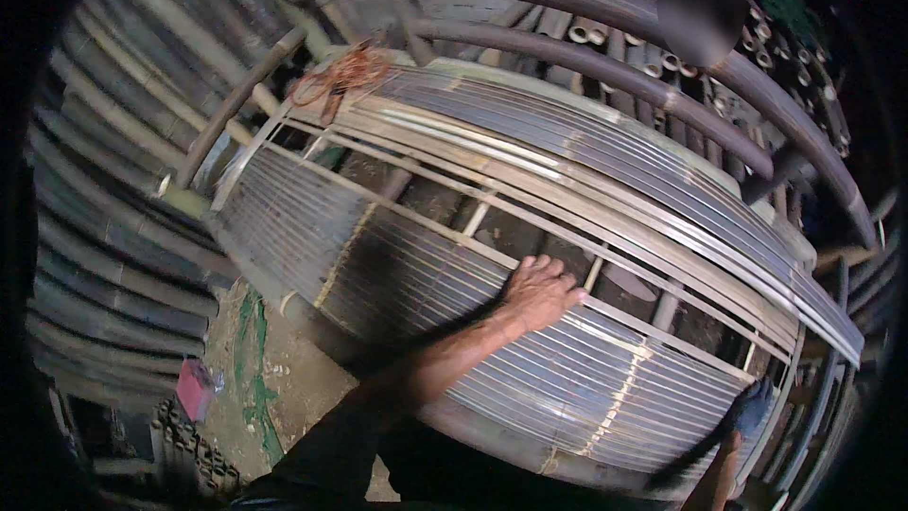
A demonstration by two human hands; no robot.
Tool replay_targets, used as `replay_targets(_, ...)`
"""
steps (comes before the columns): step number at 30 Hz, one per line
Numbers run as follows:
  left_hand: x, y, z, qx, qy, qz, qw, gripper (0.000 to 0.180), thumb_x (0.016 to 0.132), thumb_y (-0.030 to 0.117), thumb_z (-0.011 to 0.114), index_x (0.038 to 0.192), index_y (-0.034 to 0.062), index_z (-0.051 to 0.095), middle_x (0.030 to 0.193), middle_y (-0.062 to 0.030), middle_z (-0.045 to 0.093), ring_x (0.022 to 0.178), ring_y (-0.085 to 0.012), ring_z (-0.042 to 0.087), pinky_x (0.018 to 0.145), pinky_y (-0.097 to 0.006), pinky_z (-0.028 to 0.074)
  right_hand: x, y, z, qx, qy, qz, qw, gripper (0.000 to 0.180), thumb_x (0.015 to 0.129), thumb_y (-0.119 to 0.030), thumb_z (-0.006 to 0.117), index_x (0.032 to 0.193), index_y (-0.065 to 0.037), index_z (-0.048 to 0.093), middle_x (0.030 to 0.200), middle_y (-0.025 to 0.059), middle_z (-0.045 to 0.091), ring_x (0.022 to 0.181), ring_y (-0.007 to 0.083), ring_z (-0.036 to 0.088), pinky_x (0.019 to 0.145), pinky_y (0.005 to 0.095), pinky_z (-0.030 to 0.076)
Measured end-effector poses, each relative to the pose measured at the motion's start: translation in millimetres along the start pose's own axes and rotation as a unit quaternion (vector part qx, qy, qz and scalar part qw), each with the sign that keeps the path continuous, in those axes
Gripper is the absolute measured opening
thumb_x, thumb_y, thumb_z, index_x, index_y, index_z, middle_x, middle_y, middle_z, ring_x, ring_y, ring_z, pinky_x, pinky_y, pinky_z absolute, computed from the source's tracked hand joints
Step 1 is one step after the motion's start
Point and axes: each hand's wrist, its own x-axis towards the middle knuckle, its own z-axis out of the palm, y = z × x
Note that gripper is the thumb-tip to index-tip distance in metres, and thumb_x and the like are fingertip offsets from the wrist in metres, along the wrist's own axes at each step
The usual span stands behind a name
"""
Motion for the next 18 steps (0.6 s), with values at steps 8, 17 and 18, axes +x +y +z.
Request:
replay_targets(8, -4, -26, 18, -0.013, 0.125, 0.077, 0.989, 0.032, 0.085, 0.042, 0.068, 0.087, 0.0099, 0.070, 0.085, -0.0138, 0.068, 0.086, -0.0360, 0.064, 0.085, -0.049, 0.046, -3, -63, -49, 0.204, -0.021, 0.078, 0.976, 0.037, 0.096, -0.022, 0.048, 0.126, -0.004, 0.061, 0.128, 0.0165, 0.062, 0.123, 0.0316, 0.054, 0.107, 0.0423, 0.039)
replay_targets(17, 10, 5, -10, -0.025, -0.065, -0.026, 0.997, 0.039, 0.090, 0.044, 0.062, 0.089, 0.0058, 0.072, 0.085, -0.0167, 0.068, 0.085, -0.0363, 0.063, 0.084, -0.045, 0.043, -8, -24, -80, 0.195, 0.093, 0.035, 0.976, 0.027, 0.089, -0.021, 0.060, 0.111, -0.007, 0.068, 0.116, 0.0194, 0.064, 0.104, 0.0391, 0.059, 0.092, 0.0460, 0.047)
replay_targets(18, 12, 7, -12, -0.050, -0.081, -0.045, 0.994, 0.040, 0.090, 0.043, 0.063, 0.088, 0.0047, 0.073, 0.082, -0.0171, 0.067, 0.083, -0.0360, 0.063, 0.082, -0.044, 0.044, -8, -24, -79, 0.184, 0.100, 0.052, 0.976, 0.028, 0.089, -0.021, 0.060, 0.111, -0.007, 0.068, 0.117, 0.0195, 0.064, 0.105, 0.0391, 0.059, 0.093, 0.0463, 0.047)
